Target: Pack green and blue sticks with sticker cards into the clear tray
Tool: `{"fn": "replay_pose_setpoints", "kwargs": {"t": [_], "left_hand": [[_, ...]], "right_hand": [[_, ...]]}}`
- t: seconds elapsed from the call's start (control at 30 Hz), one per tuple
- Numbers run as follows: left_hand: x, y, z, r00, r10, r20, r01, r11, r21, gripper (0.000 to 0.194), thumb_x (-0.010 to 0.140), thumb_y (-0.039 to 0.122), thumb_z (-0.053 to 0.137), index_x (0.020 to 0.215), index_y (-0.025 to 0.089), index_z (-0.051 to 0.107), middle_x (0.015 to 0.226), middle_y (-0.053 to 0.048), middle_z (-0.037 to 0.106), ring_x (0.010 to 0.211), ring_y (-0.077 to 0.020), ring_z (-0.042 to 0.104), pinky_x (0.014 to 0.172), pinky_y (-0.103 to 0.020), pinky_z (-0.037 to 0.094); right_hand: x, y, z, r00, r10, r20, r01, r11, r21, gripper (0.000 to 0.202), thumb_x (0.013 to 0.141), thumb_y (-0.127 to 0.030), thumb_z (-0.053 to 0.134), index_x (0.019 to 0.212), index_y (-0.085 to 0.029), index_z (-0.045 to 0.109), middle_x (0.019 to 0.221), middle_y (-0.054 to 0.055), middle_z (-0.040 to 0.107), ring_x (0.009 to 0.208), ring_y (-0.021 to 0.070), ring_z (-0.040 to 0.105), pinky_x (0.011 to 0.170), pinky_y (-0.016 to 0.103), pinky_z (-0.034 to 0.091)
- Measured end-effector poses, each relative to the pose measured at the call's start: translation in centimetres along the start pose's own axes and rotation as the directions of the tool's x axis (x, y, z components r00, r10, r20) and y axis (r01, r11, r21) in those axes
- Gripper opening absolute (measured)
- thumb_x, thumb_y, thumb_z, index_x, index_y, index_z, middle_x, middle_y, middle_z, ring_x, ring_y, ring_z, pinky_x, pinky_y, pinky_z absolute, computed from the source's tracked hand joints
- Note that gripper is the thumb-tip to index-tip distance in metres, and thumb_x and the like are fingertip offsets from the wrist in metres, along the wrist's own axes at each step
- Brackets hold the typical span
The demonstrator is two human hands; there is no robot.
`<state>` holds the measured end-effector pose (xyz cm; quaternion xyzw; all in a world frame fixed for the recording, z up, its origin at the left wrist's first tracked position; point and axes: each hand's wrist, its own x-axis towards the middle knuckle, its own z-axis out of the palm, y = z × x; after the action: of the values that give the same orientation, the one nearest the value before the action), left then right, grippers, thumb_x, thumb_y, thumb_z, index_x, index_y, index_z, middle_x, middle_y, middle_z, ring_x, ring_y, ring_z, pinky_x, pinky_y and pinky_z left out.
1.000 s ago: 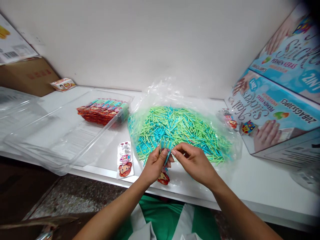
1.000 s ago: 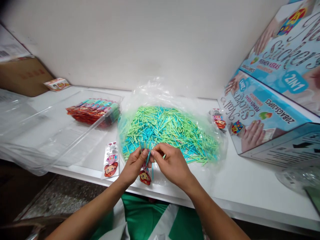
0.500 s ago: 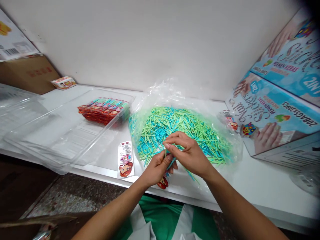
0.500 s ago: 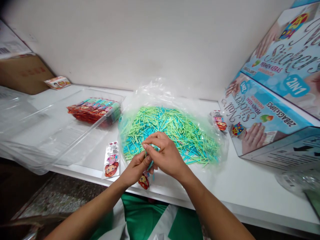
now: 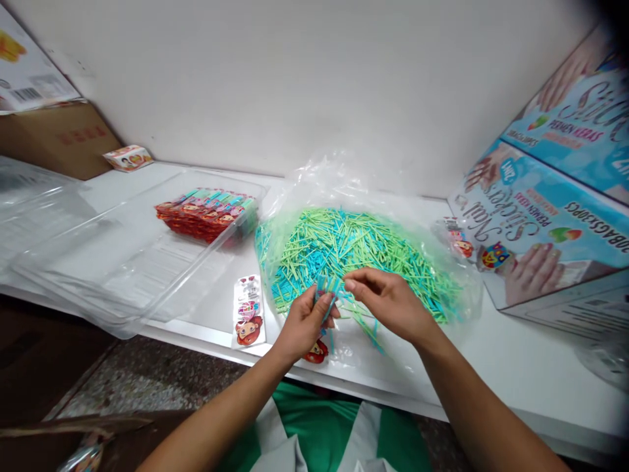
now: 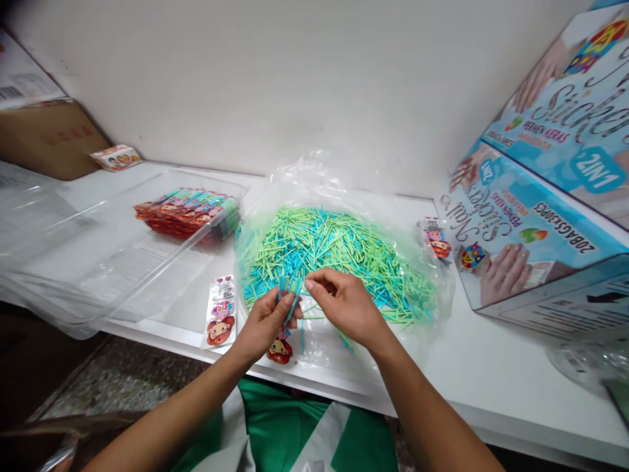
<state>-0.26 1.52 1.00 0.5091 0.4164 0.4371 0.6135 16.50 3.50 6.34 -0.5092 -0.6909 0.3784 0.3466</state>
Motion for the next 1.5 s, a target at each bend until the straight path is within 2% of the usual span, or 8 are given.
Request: {"fn": "replay_pose_setpoints", "kwargs": {"t": [0.2, 0.33, 0.5, 0.8, 1.03, 1.23, 1.33, 1.5], "left_hand": [[0.0, -0.2, 0.0, 0.999, 0.024, -0.034, -0.023, 1.000, 0.015, 0.029, 0.086, 0.045, 0.052, 0.081, 0.016, 0.051, 0.071, 0.000, 0.059, 0.058, -0.0091, 0.052, 0.058, -0.022, 0.043], [-0.1, -0.5, 0.1, 0.999, 0.019, -0.034, -0.018, 0.999, 0.029, 0.029, 0.086, 0.044, 0.053, 0.081, 0.016, 0.052, 0.070, 0.000, 0.059, 0.059, -0.0093, 0.053, 0.056, -0.021, 0.040], [-0.2, -0.7, 0.4, 0.999, -0.043, 0.012, 0.043, 0.997, -0.060, 0.031, 0.087, 0.047, 0.050, 0.084, 0.016, 0.055, 0.066, 0.001, 0.056, 0.056, -0.0089, 0.050, 0.051, -0.020, 0.037], [-0.1, -0.2, 0.7, 0.999, -0.052, -0.004, 0.052, 0.996, -0.069, 0.034, 0.083, 0.049, 0.054, 0.079, 0.016, 0.053, 0.069, 0.000, 0.059, 0.056, -0.0089, 0.052, 0.052, -0.020, 0.037], [-0.3, 0.0, 0.9, 0.996, -0.072, 0.054, 0.077, 0.991, -0.111, 0.033, 0.085, 0.048, 0.052, 0.082, 0.015, 0.055, 0.069, -0.001, 0.061, 0.055, -0.0091, 0.053, 0.049, -0.020, 0.037], [-0.1, 0.1, 0.8, 0.993, -0.057, 0.102, 0.071, 0.989, -0.131, 0.030, 0.086, 0.045, 0.052, 0.086, 0.015, 0.057, 0.071, -0.001, 0.060, 0.055, -0.0083, 0.053, 0.049, -0.019, 0.037], [-0.2, 0.0, 0.8, 0.989, -0.048, 0.143, 0.068, 0.987, -0.144, 0.032, 0.086, 0.045, 0.051, 0.085, 0.014, 0.056, 0.071, -0.002, 0.060, 0.055, -0.0088, 0.053, 0.049, -0.020, 0.038], [-0.4, -0.3, 0.9, 0.981, -0.071, 0.182, 0.108, 0.973, -0.204, 0.032, 0.087, 0.046, 0.050, 0.090, 0.015, 0.056, 0.071, -0.003, 0.062, 0.054, -0.0100, 0.054, 0.048, -0.020, 0.039]], "right_hand": [[-0.6, 0.2, 0.9, 0.998, 0.037, 0.059, -0.040, 0.998, 0.052, 0.019, 0.084, -0.034, 0.055, 0.084, -0.018, 0.066, 0.078, 0.002, 0.067, 0.072, 0.0152, 0.059, 0.065, 0.027, 0.045], [-0.5, 0.3, 1.1, 0.997, 0.061, 0.038, -0.062, 0.997, 0.041, 0.016, 0.082, -0.031, 0.055, 0.077, -0.018, 0.063, 0.068, -0.001, 0.061, 0.064, 0.0132, 0.054, 0.059, 0.025, 0.042], [-0.6, 0.1, 1.2, 0.998, 0.063, -0.012, -0.063, 0.998, -0.014, 0.007, 0.077, -0.019, 0.053, 0.070, -0.019, 0.055, 0.059, -0.004, 0.052, 0.056, 0.0104, 0.047, 0.052, 0.022, 0.036], [-0.8, 0.3, 1.3, 0.999, 0.037, -0.033, -0.036, 0.999, 0.034, 0.015, 0.084, -0.032, 0.053, 0.085, -0.019, 0.061, 0.072, 0.000, 0.060, 0.067, 0.0137, 0.055, 0.062, 0.025, 0.042], [-0.8, 0.4, 1.1, 0.999, 0.039, -0.028, -0.040, 0.999, -0.022, 0.008, 0.082, -0.024, 0.052, 0.076, -0.020, 0.056, 0.061, -0.004, 0.054, 0.056, 0.0116, 0.048, 0.053, 0.023, 0.037], [-1.0, -0.1, 1.3, 1.000, 0.020, -0.002, -0.020, 1.000, -0.003, 0.011, 0.083, -0.028, 0.054, 0.089, -0.020, 0.060, 0.062, -0.003, 0.059, 0.061, 0.0130, 0.055, 0.057, 0.024, 0.041], [-1.1, -0.2, 1.5, 0.998, 0.048, 0.041, -0.050, 0.998, 0.047, 0.008, 0.084, -0.026, 0.051, 0.084, -0.021, 0.058, 0.052, -0.005, 0.057, 0.052, 0.0125, 0.055, 0.053, 0.024, 0.040], [-1.4, -0.2, 1.5, 0.993, 0.079, 0.091, -0.087, 0.993, 0.078, 0.007, 0.083, -0.019, 0.048, 0.084, -0.022, 0.055, 0.048, -0.006, 0.057, 0.047, 0.0130, 0.059, 0.051, 0.024, 0.043]]}}
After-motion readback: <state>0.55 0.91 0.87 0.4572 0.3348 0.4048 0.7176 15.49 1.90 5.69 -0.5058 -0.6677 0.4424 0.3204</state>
